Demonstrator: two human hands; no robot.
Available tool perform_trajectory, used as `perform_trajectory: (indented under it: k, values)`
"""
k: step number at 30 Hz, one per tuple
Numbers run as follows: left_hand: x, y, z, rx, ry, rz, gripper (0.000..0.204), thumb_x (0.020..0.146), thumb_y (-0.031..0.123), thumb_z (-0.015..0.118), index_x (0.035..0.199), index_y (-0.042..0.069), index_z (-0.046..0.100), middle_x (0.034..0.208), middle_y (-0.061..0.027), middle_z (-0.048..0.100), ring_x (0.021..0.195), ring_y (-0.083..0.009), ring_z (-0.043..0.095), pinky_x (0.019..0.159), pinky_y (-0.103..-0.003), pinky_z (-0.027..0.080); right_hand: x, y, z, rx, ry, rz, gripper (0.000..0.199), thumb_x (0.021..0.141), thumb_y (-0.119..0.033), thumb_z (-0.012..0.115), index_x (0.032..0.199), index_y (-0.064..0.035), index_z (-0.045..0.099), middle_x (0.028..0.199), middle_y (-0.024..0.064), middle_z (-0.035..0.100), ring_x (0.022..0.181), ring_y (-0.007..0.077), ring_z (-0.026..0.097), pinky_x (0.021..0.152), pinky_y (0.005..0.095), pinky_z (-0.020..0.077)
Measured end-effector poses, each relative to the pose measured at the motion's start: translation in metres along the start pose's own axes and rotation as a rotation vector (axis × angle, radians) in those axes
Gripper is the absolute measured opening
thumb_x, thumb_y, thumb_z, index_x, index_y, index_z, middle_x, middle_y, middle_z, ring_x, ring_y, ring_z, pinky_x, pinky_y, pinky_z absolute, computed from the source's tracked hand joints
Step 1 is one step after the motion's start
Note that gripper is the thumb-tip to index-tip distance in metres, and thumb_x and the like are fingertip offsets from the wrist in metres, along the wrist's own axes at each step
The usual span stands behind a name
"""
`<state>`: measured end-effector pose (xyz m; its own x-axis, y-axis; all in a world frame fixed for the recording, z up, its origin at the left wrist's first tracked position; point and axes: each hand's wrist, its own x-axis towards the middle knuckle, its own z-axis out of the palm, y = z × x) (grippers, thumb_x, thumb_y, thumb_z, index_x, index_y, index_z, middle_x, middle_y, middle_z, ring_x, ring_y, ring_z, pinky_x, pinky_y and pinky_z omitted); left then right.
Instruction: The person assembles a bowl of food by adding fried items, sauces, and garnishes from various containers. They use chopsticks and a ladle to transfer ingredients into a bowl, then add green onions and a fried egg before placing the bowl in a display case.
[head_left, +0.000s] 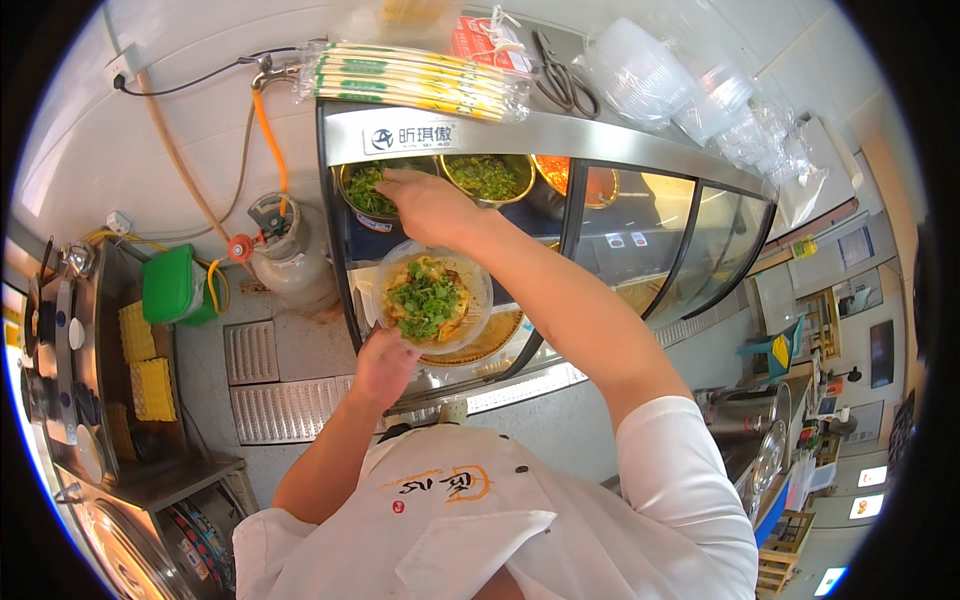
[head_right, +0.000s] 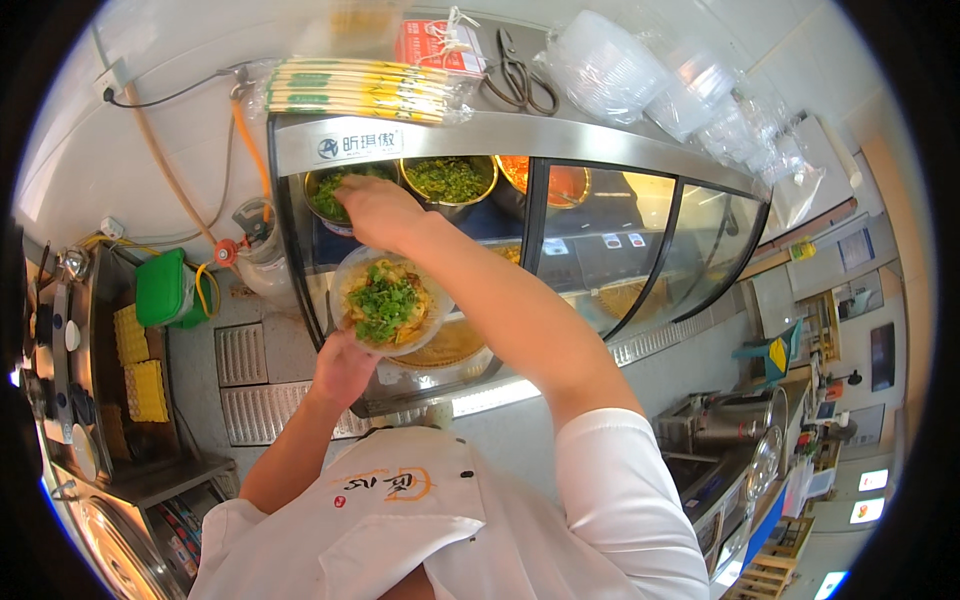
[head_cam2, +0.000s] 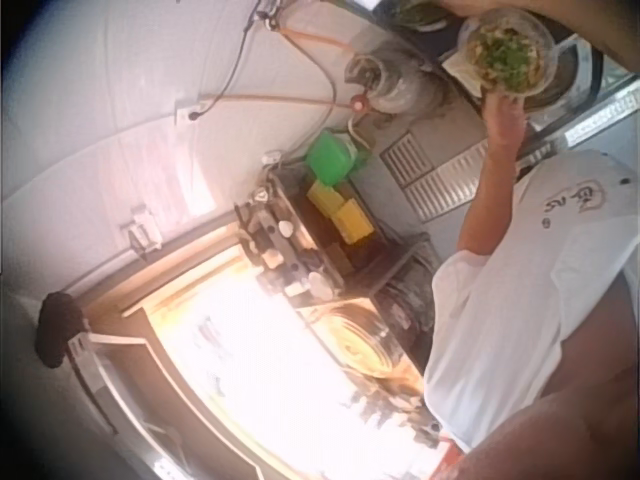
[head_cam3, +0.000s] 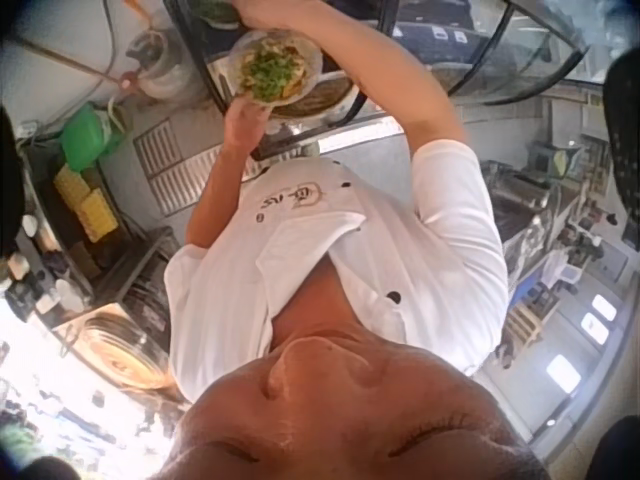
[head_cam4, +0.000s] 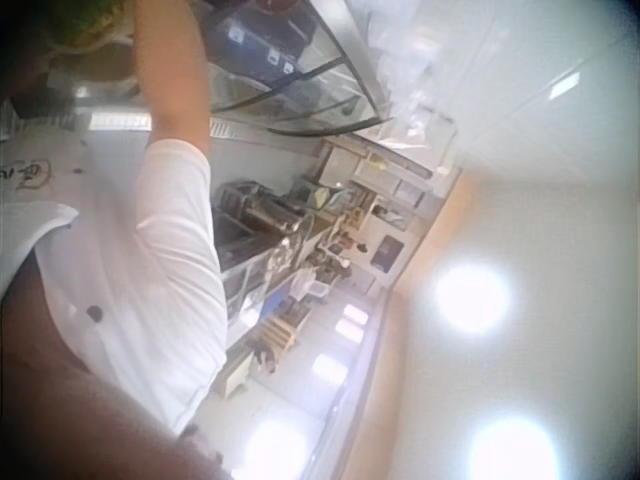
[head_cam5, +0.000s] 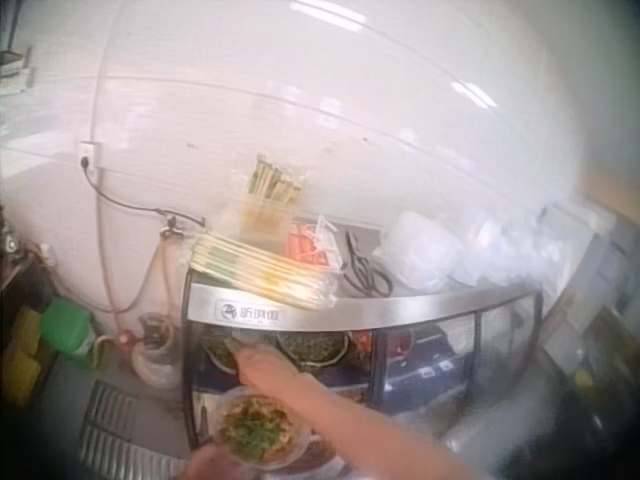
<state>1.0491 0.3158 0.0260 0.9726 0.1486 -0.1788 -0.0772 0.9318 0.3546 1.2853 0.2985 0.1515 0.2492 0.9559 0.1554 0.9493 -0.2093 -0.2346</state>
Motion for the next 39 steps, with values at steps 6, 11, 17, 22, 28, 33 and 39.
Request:
perform_trajectory:
  k: [6, 11, 17, 22, 28, 33, 39]
  values:
    - [-0.008, -0.001, -0.002, 0.056, 0.015, 0.01, 0.062, 0.094, 0.021, 0.063, 0.151, 0.01, 0.043, 0.151, -0.0035, 0.051, 0.141, -0.0227, 0.046, 0.12, -0.044, 0.032, -0.057, -0.04, -0.044, 0.154, 0.172, -0.033, 0.019, 0.089, -0.01, 0.067, 0.108, -0.0061, 0.07, 0.106, 0.0118, 0.066, 0.105, 0.0328, 0.064, 0.088, 0.0411, 0.053]
    - [-0.014, -0.001, 0.013, 0.085, -0.032, -0.011, 0.067, 0.094, 0.021, 0.062, 0.154, 0.008, 0.037, 0.153, -0.007, 0.048, 0.142, -0.0238, 0.045, 0.118, -0.045, 0.034, -0.159, -0.054, -0.026, 0.209, 0.152, 0.157, 0.012, 0.082, -0.014, 0.075, 0.087, -0.0074, 0.066, 0.09, 0.0096, 0.061, 0.092, 0.0321, 0.063, 0.077, 0.042, 0.0535]
    - [-0.016, -0.004, 0.021, 0.147, -0.047, -0.013, 0.072, 0.093, 0.019, 0.062, 0.156, 0.006, 0.032, 0.155, -0.009, 0.046, 0.144, -0.0253, 0.043, 0.119, -0.044, 0.034, -0.184, -0.059, 0.0, 0.183, 0.318, 0.245, 0.016, 0.079, -0.01, 0.08, 0.09, -0.0052, 0.07, 0.086, 0.0097, 0.063, 0.085, 0.0299, 0.065, 0.072, 0.0395, 0.0542]
    - [-0.019, -0.009, 0.031, 0.239, -0.085, 0.011, 0.069, 0.095, 0.022, 0.058, 0.156, 0.003, 0.032, 0.155, -0.0111, 0.046, 0.144, -0.0261, 0.043, 0.121, -0.045, 0.033, -0.188, -0.054, -0.012, 0.305, 0.354, 0.272, 0.012, 0.08, -0.005, 0.078, 0.09, -0.0061, 0.071, 0.086, 0.0081, 0.064, 0.084, 0.029, 0.065, 0.071, 0.0392, 0.0541]
    - [-0.018, -0.011, 0.034, 0.253, -0.086, -0.016, 0.075, 0.092, 0.021, 0.062, 0.157, 0.004, 0.029, 0.155, -0.0109, 0.044, 0.144, -0.0243, 0.042, 0.12, -0.043, 0.033, -0.183, -0.051, -0.004, 0.2, 0.236, 0.096, 0.009, 0.082, -0.006, 0.076, 0.089, -0.0069, 0.071, 0.088, 0.0069, 0.062, 0.086, 0.0287, 0.065, 0.072, 0.0385, 0.0545]
    - [-0.017, -0.012, 0.033, 0.229, -0.055, -0.031, 0.075, 0.092, 0.02, 0.062, 0.157, 0.005, 0.028, 0.155, -0.0105, 0.045, 0.144, -0.0244, 0.042, 0.12, -0.043, 0.033, -0.185, -0.046, -0.002, 0.264, 0.235, 0.153, 0.011, 0.085, -0.004, 0.074, 0.095, -0.007, 0.07, 0.09, 0.0085, 0.061, 0.085, 0.0271, 0.064, 0.071, 0.0365, 0.0539]
    - [-0.015, -0.012, 0.034, 0.217, -0.035, -0.033, 0.078, 0.091, 0.021, 0.065, 0.158, 0.005, 0.028, 0.155, -0.0103, 0.045, 0.144, -0.025, 0.043, 0.119, -0.044, 0.035, -0.19, -0.044, -0.016, 0.835, 0.144, 0.563, 0.009, 0.091, -0.004, 0.072, 0.099, -0.0058, 0.068, 0.092, 0.0094, 0.058, 0.081, 0.0232, 0.061, 0.069, 0.0323, 0.0496]
